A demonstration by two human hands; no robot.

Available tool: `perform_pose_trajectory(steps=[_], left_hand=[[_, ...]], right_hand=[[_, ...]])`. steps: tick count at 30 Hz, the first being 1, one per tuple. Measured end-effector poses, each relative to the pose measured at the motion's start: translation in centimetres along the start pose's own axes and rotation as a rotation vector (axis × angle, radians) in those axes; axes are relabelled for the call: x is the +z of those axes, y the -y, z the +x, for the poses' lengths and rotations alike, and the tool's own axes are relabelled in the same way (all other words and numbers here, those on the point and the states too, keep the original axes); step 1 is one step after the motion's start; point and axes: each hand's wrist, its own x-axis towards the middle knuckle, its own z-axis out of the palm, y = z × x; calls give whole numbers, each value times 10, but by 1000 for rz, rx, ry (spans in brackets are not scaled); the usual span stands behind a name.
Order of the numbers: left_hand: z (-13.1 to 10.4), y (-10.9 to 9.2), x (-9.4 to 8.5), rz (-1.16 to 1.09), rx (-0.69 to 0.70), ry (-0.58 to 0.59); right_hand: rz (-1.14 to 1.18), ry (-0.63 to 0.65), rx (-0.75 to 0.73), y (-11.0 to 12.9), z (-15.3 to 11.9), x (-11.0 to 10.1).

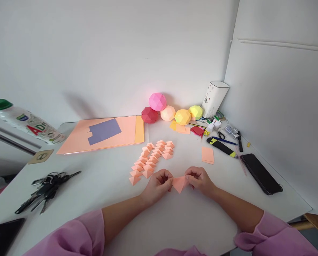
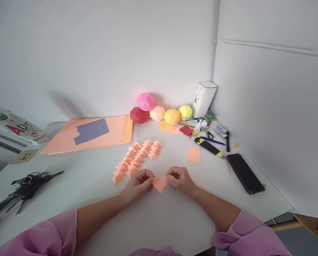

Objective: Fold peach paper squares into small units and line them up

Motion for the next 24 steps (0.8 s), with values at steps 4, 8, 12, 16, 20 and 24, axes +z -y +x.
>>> perform_pose_trajectory(steps=[4,8,12,16,20,24], left_hand=[[1,4,0,-24,-9,3],[2,8,1,-70,19,-11],[1,6,3,-112,-11,6],[1,4,3,-111,-22,-25],[2,7,2,-142,2,-47],[2,9,0,-103,19,-55]], right_hand=[[81,55,-1,-1,1,-2],[78,137,-8,-5,2,-1],[58,109,-46,-8,4,-1],[67,87,-52,-10,4,-1],[75,76,-36,-5,4,-2],[120,75,-32,-2,6,-2]])
